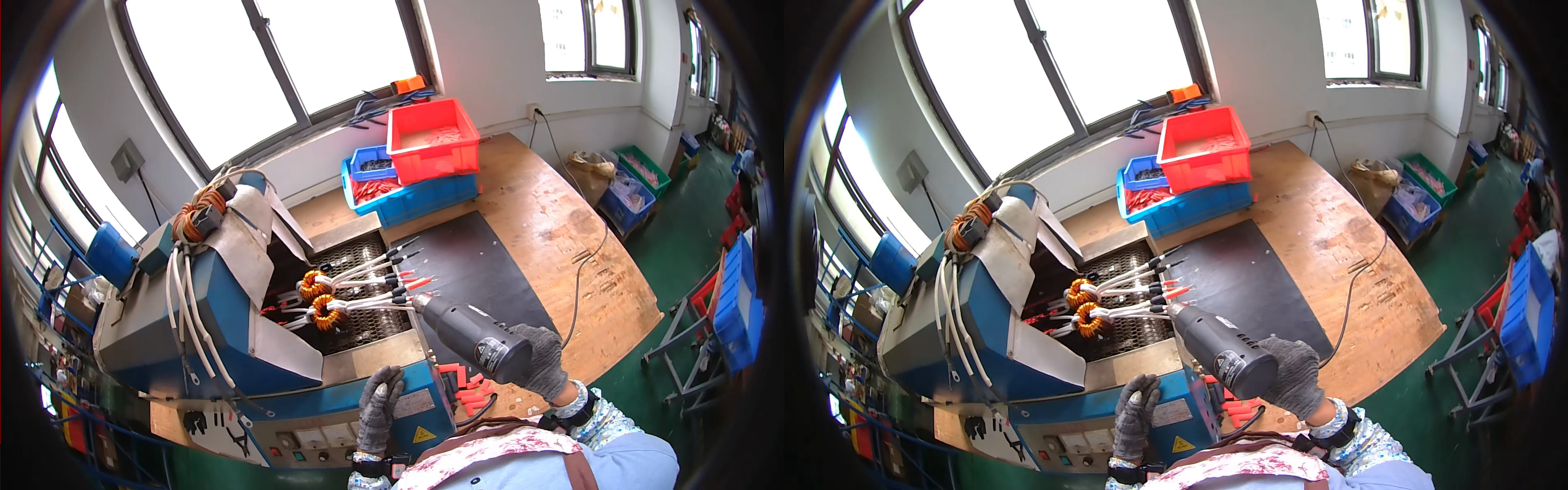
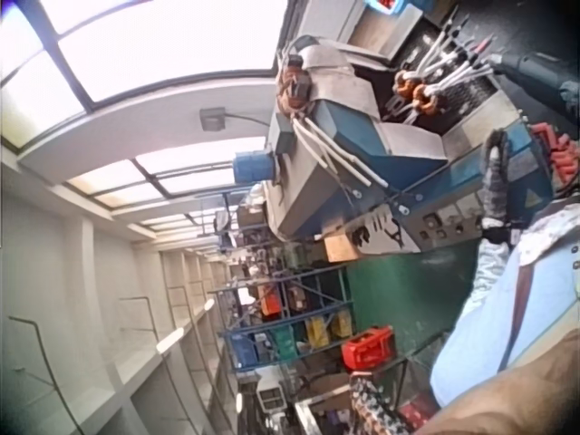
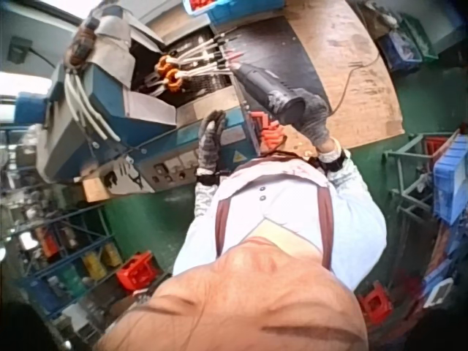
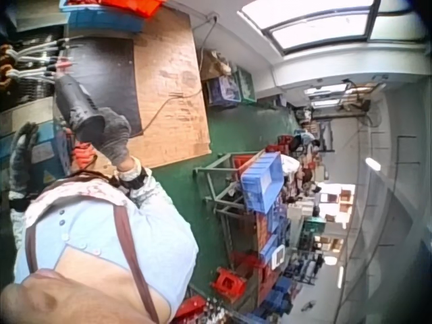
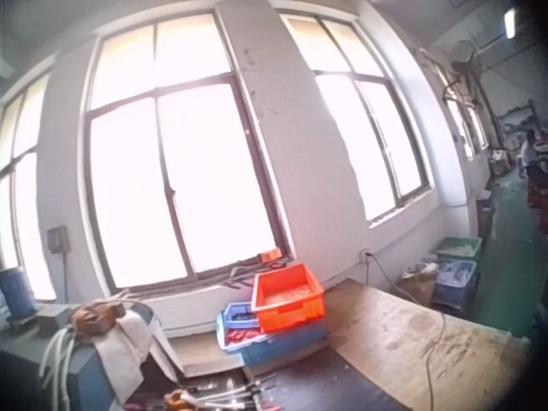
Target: Process electromagnetic coils by heating them with a specialized machine and a heat gun and placing them on a metal drying rack.
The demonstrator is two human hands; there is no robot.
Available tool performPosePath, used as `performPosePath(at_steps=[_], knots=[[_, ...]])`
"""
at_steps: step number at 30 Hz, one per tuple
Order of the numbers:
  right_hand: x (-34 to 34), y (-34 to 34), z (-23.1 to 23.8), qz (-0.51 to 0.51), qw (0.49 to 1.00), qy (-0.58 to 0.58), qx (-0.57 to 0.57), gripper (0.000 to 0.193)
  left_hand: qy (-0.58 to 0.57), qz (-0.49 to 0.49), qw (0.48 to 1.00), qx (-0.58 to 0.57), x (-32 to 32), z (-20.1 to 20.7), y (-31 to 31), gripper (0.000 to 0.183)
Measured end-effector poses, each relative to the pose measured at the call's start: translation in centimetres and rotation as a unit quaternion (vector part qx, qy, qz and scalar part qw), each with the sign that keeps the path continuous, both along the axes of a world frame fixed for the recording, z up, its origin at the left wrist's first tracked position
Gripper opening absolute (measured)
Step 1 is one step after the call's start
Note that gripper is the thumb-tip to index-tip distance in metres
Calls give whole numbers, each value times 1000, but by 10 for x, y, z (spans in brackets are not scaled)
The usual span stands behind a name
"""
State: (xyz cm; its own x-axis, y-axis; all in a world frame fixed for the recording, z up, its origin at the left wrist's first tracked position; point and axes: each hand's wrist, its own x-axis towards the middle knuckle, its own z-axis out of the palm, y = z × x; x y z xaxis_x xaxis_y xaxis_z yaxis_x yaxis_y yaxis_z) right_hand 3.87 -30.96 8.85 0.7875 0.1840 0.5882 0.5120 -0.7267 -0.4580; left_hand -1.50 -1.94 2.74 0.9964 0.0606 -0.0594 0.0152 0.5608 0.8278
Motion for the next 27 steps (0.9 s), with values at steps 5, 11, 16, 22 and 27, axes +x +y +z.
performPosePath(at_steps=[5, 11, 16, 22, 27], knots=[[3, -1, 7, 15, 1000, 2, -3, 45, -9, 7, 1000, -3, -2, -2, 1, 43], [3, 2, 20, 13, 999, -24, -18, 45, -4, 14, 1000, -2, -2, 0, 0, 41], [6, 0, 14, 27, 1000, 0, -11, 44, -2, 19, 1000, -4, -3, 1, -1, 42], [1, -1, 17, 23, 999, 21, -19, 45, 13, 21, 1000, 1, -3, 3, 0, 44], [3, -3, 16, 17, 999, 19, -28, 46, 9, 20, 1000, -4, -2, 3, -1, 44]])
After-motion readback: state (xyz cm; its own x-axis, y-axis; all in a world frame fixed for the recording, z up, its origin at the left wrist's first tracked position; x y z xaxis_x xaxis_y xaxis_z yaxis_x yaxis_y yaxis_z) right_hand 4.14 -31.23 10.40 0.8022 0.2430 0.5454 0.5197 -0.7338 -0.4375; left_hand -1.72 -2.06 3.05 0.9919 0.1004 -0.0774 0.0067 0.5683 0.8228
